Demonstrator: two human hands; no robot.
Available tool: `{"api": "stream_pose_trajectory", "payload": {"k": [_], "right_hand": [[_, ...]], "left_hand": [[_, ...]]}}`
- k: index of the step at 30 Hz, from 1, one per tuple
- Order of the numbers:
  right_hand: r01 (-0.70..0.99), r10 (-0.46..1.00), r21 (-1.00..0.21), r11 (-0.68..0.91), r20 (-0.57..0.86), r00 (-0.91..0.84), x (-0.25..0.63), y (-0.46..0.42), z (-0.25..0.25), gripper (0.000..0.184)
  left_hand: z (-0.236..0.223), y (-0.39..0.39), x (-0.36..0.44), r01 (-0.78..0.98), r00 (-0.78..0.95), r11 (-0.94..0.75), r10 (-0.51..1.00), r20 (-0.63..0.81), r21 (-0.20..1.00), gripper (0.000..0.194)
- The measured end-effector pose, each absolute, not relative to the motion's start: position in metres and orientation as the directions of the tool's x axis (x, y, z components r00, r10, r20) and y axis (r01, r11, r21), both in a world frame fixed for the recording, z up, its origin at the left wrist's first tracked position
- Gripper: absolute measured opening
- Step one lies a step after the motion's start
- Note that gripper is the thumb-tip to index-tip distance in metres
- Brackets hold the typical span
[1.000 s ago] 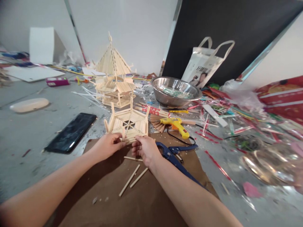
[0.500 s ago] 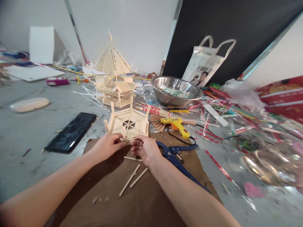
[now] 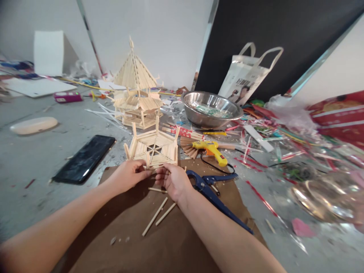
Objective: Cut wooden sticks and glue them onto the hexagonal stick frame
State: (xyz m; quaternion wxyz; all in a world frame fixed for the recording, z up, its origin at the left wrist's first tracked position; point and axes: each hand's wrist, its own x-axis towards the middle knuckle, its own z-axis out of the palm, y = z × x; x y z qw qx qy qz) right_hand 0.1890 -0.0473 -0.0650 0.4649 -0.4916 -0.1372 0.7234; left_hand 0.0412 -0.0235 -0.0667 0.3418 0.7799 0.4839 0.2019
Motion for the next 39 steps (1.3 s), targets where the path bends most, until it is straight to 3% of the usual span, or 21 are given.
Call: {"api": "stream_pose_trajectory", "payload": {"k": [8,13,18,22,25,30,34,39], "right_hand": [[-0.455,0.822,-0.727,-0.514,-0.569,-0.02,0.19,-0.049,-0.064,0.013],[-0.316,0.897,-0.874,-0.369,-0.423,0.124,0.191,-0.052,-0.063,0.014],[0.142,0.978,-0.973,-0.184,-0.166,0.129,0.213,-0.052,-0.045,0.022],[0.58,0.985,-0.812,-0.064,-0.145,-0.095,0.232,-0.055,-0.032,0.023],[0.732,0.961,-0.679,0.055,-0.164,-0.224,0.234,-0.058,-0.03,0.021],[0.778,0.944,-0.626,0.051,-0.223,-0.242,0.234,-0.06,-0.028,0.022],[0.715,0.908,-0.697,-0.053,-0.332,-0.255,0.238,-0.06,-0.031,0.021],[0.624,0.918,-0.774,-0.112,-0.321,-0.234,0.241,-0.061,-0.04,0.021]], "left_hand": [[-0.068,-0.024,0.04,0.628,0.456,-0.318,0.89,-0.004,0.711,0.019],[-0.068,-0.025,0.04,0.626,0.448,-0.311,0.894,-0.004,0.715,0.019],[-0.061,-0.027,0.035,0.673,0.356,-0.282,0.934,0.035,0.684,0.017],[-0.052,-0.029,0.03,0.697,0.468,-0.407,0.882,0.055,0.59,0.016],[-0.049,-0.034,0.03,0.682,0.558,-0.477,0.829,0.026,0.555,0.019],[-0.054,-0.048,0.039,0.61,0.72,-0.63,0.694,-0.004,0.481,0.02],[-0.062,-0.056,0.048,0.593,0.763,-0.709,0.646,0.015,0.382,0.022],[-0.069,-0.055,0.052,0.661,0.732,-0.695,0.68,-0.041,0.284,0.019]]}}
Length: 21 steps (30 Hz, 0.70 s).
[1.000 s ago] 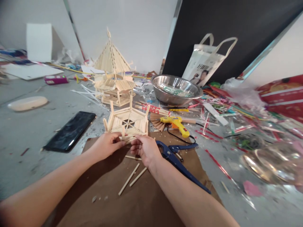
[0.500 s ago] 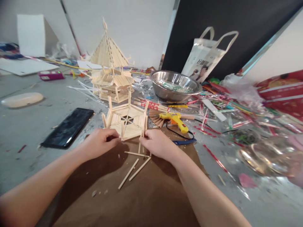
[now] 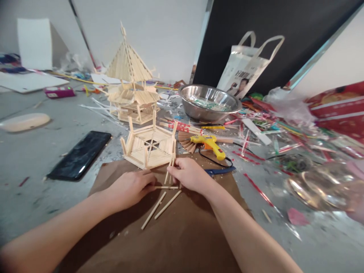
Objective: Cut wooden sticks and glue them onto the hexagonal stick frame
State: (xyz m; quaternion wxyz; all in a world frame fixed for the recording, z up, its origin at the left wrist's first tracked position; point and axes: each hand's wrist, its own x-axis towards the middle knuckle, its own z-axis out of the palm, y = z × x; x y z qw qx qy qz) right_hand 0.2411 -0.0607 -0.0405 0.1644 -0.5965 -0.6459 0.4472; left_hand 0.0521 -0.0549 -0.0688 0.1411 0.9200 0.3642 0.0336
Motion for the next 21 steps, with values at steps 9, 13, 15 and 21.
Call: {"api": "stream_pose_trajectory", "payload": {"k": [9,13,15,21], "right_hand": [[0.344,0.908,-0.892,-0.292,-0.372,-0.192,0.239,-0.064,-0.049,0.021],[0.028,0.921,-0.933,-0.359,-0.359,-0.15,0.233,-0.064,-0.054,0.022],[-0.084,0.92,-0.921,-0.381,-0.367,-0.14,0.229,-0.064,-0.056,0.021],[-0.145,0.912,-0.904,-0.403,-0.383,-0.145,0.217,-0.067,-0.058,0.017]], "left_hand": [[-0.068,-0.053,0.046,0.693,0.712,-0.681,0.698,-0.076,0.238,0.022],[-0.063,-0.053,0.044,0.687,0.708,-0.673,0.704,-0.047,0.274,0.026],[-0.058,-0.054,0.044,0.695,0.681,-0.647,0.732,0.0,0.313,0.029],[-0.052,-0.054,0.047,0.647,0.53,-0.506,0.836,0.14,0.571,0.027]]}}
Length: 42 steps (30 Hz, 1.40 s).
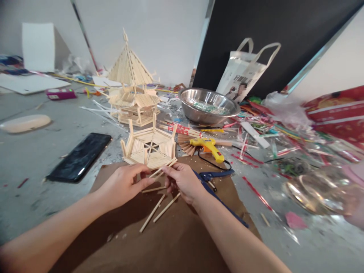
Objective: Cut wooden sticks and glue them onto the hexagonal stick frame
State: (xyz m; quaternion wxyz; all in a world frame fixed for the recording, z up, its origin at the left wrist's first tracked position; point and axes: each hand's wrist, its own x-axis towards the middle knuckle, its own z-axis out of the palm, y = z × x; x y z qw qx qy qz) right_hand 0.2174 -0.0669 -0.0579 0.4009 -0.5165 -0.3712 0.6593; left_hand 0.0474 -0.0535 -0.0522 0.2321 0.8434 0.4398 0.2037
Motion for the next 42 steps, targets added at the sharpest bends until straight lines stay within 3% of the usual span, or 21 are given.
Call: {"api": "stream_pose_trajectory", "payload": {"k": [6,10,20,24,26,27,28,30,32,34,38,42], "right_hand": [[-0.196,0.921,-0.909,-0.367,-0.325,-0.216,0.212,-0.07,-0.061,0.017],[-0.227,0.932,-0.91,-0.348,-0.309,-0.19,0.213,-0.07,-0.061,0.018],[-0.264,0.94,-0.906,-0.33,-0.289,-0.182,0.211,-0.073,-0.062,0.02],[-0.132,0.954,-0.949,-0.285,-0.268,-0.136,0.211,-0.071,-0.062,0.027],[0.048,0.991,-0.99,-0.135,-0.134,0.02,0.216,-0.069,-0.061,0.034],[0.197,0.995,-0.98,-0.02,0.0,0.103,0.219,-0.069,-0.06,0.036],[0.376,0.975,-0.921,0.101,0.167,0.146,0.223,-0.069,-0.059,0.036],[0.704,0.892,-0.638,0.311,0.452,0.016,0.23,-0.071,-0.057,0.029],[0.833,0.808,-0.293,0.469,0.524,-0.27,0.234,-0.073,-0.055,0.023],[0.809,0.732,-0.054,0.586,0.463,-0.5,0.233,-0.076,-0.055,0.024],[0.745,0.655,0.154,0.649,0.385,-0.65,0.224,-0.08,-0.059,0.025],[0.744,0.671,0.211,0.634,0.328,-0.665,0.22,-0.081,-0.063,0.027]], "left_hand": [[-0.053,-0.053,0.052,0.571,0.556,-0.273,0.823,-0.119,0.774,0.034],[-0.052,-0.052,0.05,0.52,0.576,-0.08,0.768,-0.281,0.85,0.039],[-0.054,-0.052,0.05,0.395,0.693,0.063,0.635,-0.342,0.916,0.037],[-0.053,-0.052,0.05,0.407,0.693,0.048,0.634,-0.343,0.912,0.033],[-0.053,-0.051,0.049,0.434,0.664,0.063,0.652,-0.366,0.899,0.032],[-0.053,-0.05,0.049,0.441,0.647,0.077,0.663,-0.376,0.894,0.031],[-0.053,-0.05,0.048,0.441,0.635,0.094,0.67,-0.385,0.892,0.03],[-0.053,-0.049,0.046,0.429,0.626,0.138,0.668,-0.403,0.893,0.029],[-0.053,-0.048,0.045,0.419,0.637,0.171,0.645,-0.423,0.892,0.028],[-0.054,-0.048,0.044,0.418,0.662,0.173,0.614,-0.429,0.892,0.029],[-0.056,-0.048,0.045,0.423,0.702,0.133,0.578,-0.417,0.896,0.032],[-0.053,-0.046,0.043,0.489,0.679,0.07,0.595,-0.43,0.869,0.037]]}}
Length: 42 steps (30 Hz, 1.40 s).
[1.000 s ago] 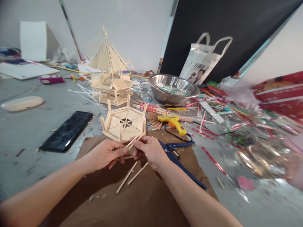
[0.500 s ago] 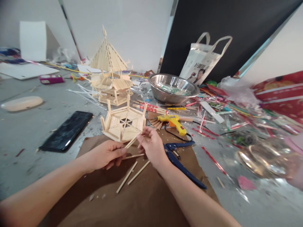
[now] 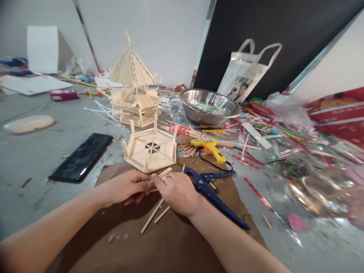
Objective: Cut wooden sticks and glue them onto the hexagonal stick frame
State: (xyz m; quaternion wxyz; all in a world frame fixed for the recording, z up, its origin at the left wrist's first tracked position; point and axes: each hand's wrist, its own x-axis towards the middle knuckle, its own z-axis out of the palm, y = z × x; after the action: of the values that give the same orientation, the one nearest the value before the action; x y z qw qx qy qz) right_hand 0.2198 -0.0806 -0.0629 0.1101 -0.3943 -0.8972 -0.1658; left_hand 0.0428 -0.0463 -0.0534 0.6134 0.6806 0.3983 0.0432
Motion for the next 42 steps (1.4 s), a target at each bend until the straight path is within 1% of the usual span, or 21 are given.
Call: {"api": "stream_pose_trajectory", "payload": {"k": [2,3,5,6,8,11,13,15,17,23,26,30,34,38,42], "right_hand": [[0.771,0.699,0.227,0.594,0.328,-0.635,0.222,-0.078,-0.064,0.026],[0.79,0.717,0.239,0.564,0.333,-0.612,0.224,-0.076,-0.064,0.025],[0.825,0.752,0.259,0.503,0.339,-0.565,0.226,-0.071,-0.064,0.024],[0.838,0.77,0.264,0.477,0.334,-0.543,0.226,-0.069,-0.064,0.023],[0.857,0.801,0.265,0.443,0.311,-0.511,0.225,-0.064,-0.063,0.023],[0.874,0.84,0.263,0.408,0.266,-0.472,0.22,-0.058,-0.062,0.022],[0.88,0.855,0.266,0.394,0.246,-0.457,0.216,-0.055,-0.063,0.022],[0.88,0.853,0.27,0.391,0.252,-0.457,0.213,-0.053,-0.064,0.021],[0.877,0.842,0.268,0.399,0.272,-0.466,0.211,-0.052,-0.066,0.021],[0.884,0.832,0.228,0.409,0.304,-0.464,0.208,-0.052,-0.072,0.022],[0.899,0.856,0.216,0.382,0.283,-0.432,0.207,-0.053,-0.071,0.023],[0.913,0.875,0.226,0.34,0.279,-0.395,0.205,-0.054,-0.068,0.022],[0.921,0.881,0.229,0.314,0.29,-0.373,0.205,-0.053,-0.067,0.021],[0.907,0.883,0.222,0.357,0.238,-0.405,0.205,-0.052,-0.067,0.021],[0.899,0.875,0.212,0.383,0.227,-0.427,0.204,-0.052,-0.069,0.023]], "left_hand": [[-0.051,-0.043,0.039,0.549,0.616,-0.021,0.686,-0.388,0.835,0.042],[-0.05,-0.041,0.037,0.581,0.569,-0.089,0.755,-0.326,0.809,0.043],[-0.049,-0.037,0.032,0.643,0.443,-0.238,0.891,-0.101,0.728,0.04],[-0.049,-0.035,0.031,0.657,0.392,-0.271,0.92,-0.012,0.704,0.033],[-0.051,-0.032,0.03,0.657,0.34,-0.295,0.937,0.076,0.693,0.023],[-0.058,-0.03,0.034,0.634,0.361,-0.332,0.926,0.112,0.698,0.027],[-0.063,-0.03,0.036,0.615,0.397,-0.377,0.907,0.142,0.692,0.024],[-0.066,-0.029,0.038,0.599,0.422,-0.403,0.893,0.155,0.692,0.021],[-0.068,-0.029,0.04,0.592,0.435,-0.395,0.891,0.134,0.703,0.019],[-0.07,-0.027,0.042,0.585,0.412,-0.259,0.911,-0.006,0.768,0.023],[-0.07,-0.027,0.045,0.571,0.402,-0.221,0.915,-0.035,0.791,0.023],[-0.069,-0.027,0.046,0.581,0.387,-0.197,0.92,-0.055,0.789,0.02],[-0.068,-0.026,0.046,0.602,0.395,-0.216,0.917,-0.051,0.769,0.019],[-0.068,-0.027,0.046,0.609,0.379,-0.232,0.925,-0.021,0.758,0.019],[-0.068,-0.028,0.047,0.593,0.382,-0.262,0.924,0.02,0.762,0.021]]}}
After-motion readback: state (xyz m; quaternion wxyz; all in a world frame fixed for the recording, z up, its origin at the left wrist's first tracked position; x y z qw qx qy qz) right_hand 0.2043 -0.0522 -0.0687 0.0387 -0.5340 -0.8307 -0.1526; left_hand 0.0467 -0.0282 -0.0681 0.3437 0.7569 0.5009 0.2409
